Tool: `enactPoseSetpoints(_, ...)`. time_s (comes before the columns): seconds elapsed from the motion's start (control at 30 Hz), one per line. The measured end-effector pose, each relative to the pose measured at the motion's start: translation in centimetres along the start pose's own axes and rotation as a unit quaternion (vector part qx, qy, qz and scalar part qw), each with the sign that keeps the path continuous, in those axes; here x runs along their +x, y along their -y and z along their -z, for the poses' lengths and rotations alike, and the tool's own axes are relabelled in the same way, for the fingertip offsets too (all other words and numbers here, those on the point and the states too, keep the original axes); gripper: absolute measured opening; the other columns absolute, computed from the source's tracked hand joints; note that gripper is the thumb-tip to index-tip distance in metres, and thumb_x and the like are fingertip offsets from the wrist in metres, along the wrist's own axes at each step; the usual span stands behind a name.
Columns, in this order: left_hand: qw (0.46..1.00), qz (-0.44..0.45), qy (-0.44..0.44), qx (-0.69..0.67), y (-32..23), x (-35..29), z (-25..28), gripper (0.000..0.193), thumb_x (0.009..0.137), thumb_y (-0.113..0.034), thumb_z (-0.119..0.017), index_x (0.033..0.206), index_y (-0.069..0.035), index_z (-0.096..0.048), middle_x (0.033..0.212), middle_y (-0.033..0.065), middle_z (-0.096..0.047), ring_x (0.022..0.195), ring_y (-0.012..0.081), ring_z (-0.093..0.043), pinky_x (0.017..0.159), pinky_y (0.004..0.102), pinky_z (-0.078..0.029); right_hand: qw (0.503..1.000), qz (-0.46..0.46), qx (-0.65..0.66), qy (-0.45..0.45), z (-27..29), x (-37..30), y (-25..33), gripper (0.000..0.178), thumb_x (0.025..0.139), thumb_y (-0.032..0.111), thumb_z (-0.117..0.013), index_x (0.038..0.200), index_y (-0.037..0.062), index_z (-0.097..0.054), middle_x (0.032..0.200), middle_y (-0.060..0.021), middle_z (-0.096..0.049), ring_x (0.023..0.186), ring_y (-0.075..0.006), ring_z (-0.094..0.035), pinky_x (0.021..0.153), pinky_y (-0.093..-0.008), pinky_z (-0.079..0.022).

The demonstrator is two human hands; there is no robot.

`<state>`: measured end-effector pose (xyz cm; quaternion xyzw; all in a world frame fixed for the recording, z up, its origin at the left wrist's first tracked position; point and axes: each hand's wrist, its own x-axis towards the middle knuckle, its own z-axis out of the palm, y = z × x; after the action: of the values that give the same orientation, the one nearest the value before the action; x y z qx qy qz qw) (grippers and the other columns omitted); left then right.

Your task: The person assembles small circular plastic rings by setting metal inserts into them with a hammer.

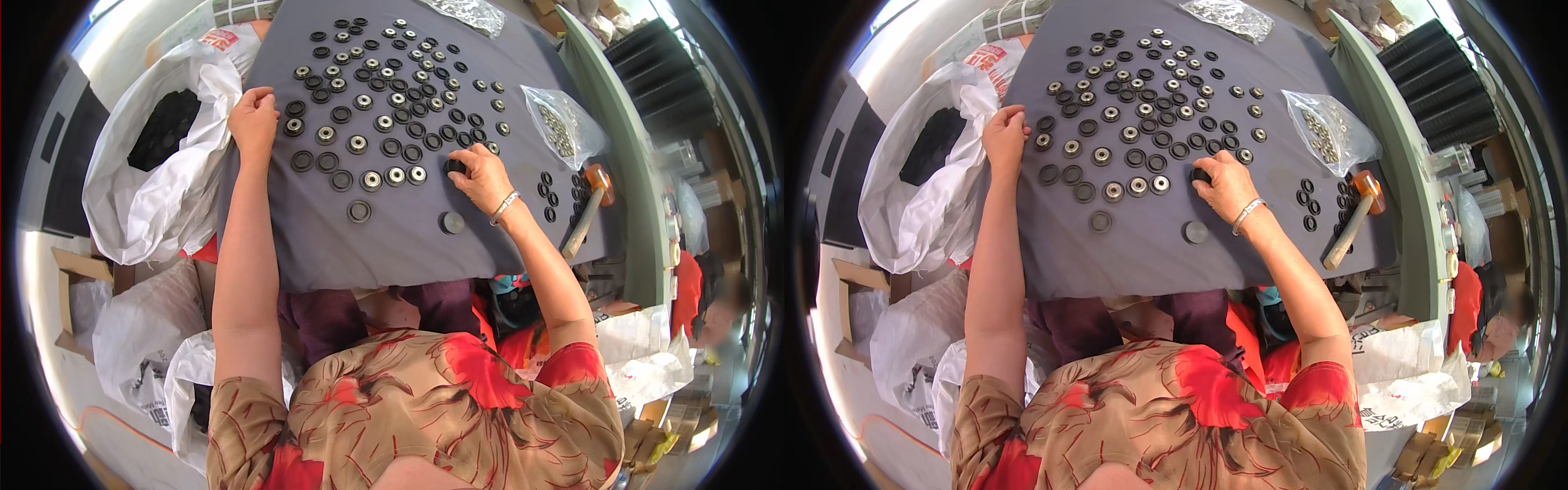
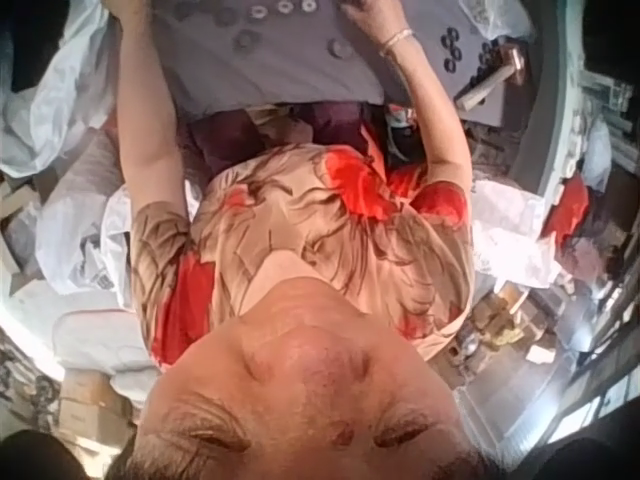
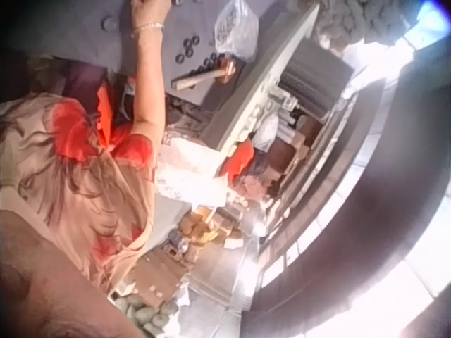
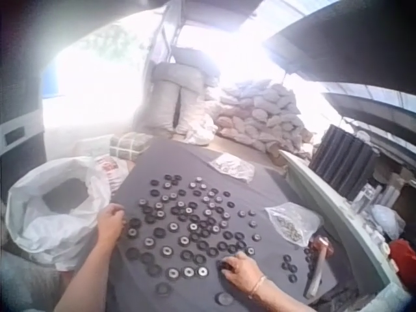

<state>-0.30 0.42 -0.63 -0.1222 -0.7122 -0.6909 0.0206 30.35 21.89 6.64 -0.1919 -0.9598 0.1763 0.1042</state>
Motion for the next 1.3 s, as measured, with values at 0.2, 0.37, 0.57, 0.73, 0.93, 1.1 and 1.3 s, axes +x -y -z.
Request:
enactPoseSetpoints(0.2, 1.000, -0.006, -0.010, 0.004, 0.0, 0.3, 0.1, 0.018, 0.085, -0.010, -0.060, 0.096, -0.001, -0.070, 0.069, 0.0027, -0.065, 0.057, 0.0091, -0.061, 0.057, 0.0244, -0.049, 0.999, -0.010, -0.043, 0.019, 0.0, 1.4, 0.1, 0.030, 0.075, 0.012, -0.069, 0.105, 0.0039, -0.067, 0.091, -0.0154, -0.060, 0.087, -0.0332, -0.061, 0.078, -0.0399, -0.051)
enactPoseSetpoints(0.37, 1.000, 0.000, -0.003, -0.002, 0.0, 0.1, -0.1, 0.018, 0.085, -0.011, -0.059, 0.096, -0.002, -0.070, 0.069, 0.0030, -0.066, 0.056, 0.0092, -0.061, 0.057, 0.0240, -0.049, 0.997, 0.002, -0.079, 0.020, 0.4, 0.1, -1.0, 0.029, 0.076, 0.013, -0.070, 0.103, 0.0038, -0.067, 0.091, -0.0160, -0.060, 0.087, -0.0341, -0.061, 0.078, -0.0406, -0.051)
enactPoseSetpoints(0.57, 1.000, -0.003, -0.016, 0.002, -0.4, 0.0, -0.1, 0.017, 0.083, -0.011, -0.060, 0.093, -0.002, -0.070, 0.069, 0.0034, -0.066, 0.056, 0.0100, -0.062, 0.057, 0.0250, -0.050, 0.992, 0.086, -0.067, -0.067, 0.4, -1.1, 4.4, 0.032, 0.076, 0.019, -0.073, 0.104, 0.0056, -0.064, 0.092, -0.0128, -0.060, 0.081, -0.0319, -0.062, 0.069, -0.0404, -0.052)
enactPoseSetpoints(0.73, 1.000, -0.005, -0.021, 0.004, -0.1, 0.0, 0.0, 0.017, 0.083, -0.011, -0.060, 0.092, -0.002, -0.070, 0.069, 0.0042, -0.067, 0.058, 0.0105, -0.062, 0.058, 0.0256, -0.050, 0.973, 0.228, -0.020, 0.040, -3.5, -1.9, 10.9, 0.030, 0.079, 0.020, -0.069, 0.106, 0.0100, -0.061, 0.088, -0.0120, -0.057, 0.077, -0.0318, -0.061, 0.064, -0.0418, -0.052)
enactPoseSetpoints(0.93, 1.000, -0.003, -0.019, 0.018, -0.3, 0.0, -0.3, 0.018, 0.081, -0.014, -0.061, 0.091, -0.003, -0.070, 0.070, 0.0053, -0.068, 0.061, 0.0126, -0.063, 0.062, 0.0273, -0.050, 0.973, 0.208, -0.059, 0.075, -6.1, -2.3, 11.8, 0.031, 0.077, 0.015, -0.067, 0.106, 0.0086, -0.057, 0.090, -0.0145, -0.053, 0.076, -0.0332, -0.060, 0.063, -0.0428, -0.050)
enactPoseSetpoints(1.1, 0.999, -0.008, -0.034, 0.042, 0.2, 0.3, -0.1, 0.017, 0.080, -0.015, -0.061, 0.089, -0.005, -0.071, 0.072, 0.0061, -0.069, 0.066, 0.0149, -0.065, 0.067, 0.0287, -0.050, 0.970, 0.216, 0.095, 0.064, -5.4, -2.9, 12.2, 0.030, 0.073, 0.007, -0.067, 0.100, 0.0056, -0.054, 0.091, -0.0136, -0.052, 0.074, -0.0332, -0.059, 0.063, -0.0422, -0.049)
enactPoseSetpoints(1.3, 0.998, -0.022, -0.036, 0.046, 0.5, 0.4, -0.2, 0.017, 0.080, -0.015, -0.061, 0.089, -0.005, -0.071, 0.074, 0.0072, -0.069, 0.068, 0.0172, -0.066, 0.068, 0.0295, -0.051, 0.984, 0.164, 0.038, 0.060, -4.3, -4.4, 11.5, 0.031, 0.072, 0.006, -0.067, 0.101, 0.0018, -0.057, 0.094, -0.0118, -0.054, 0.081, -0.0324, -0.059, 0.070, -0.0418, -0.050)
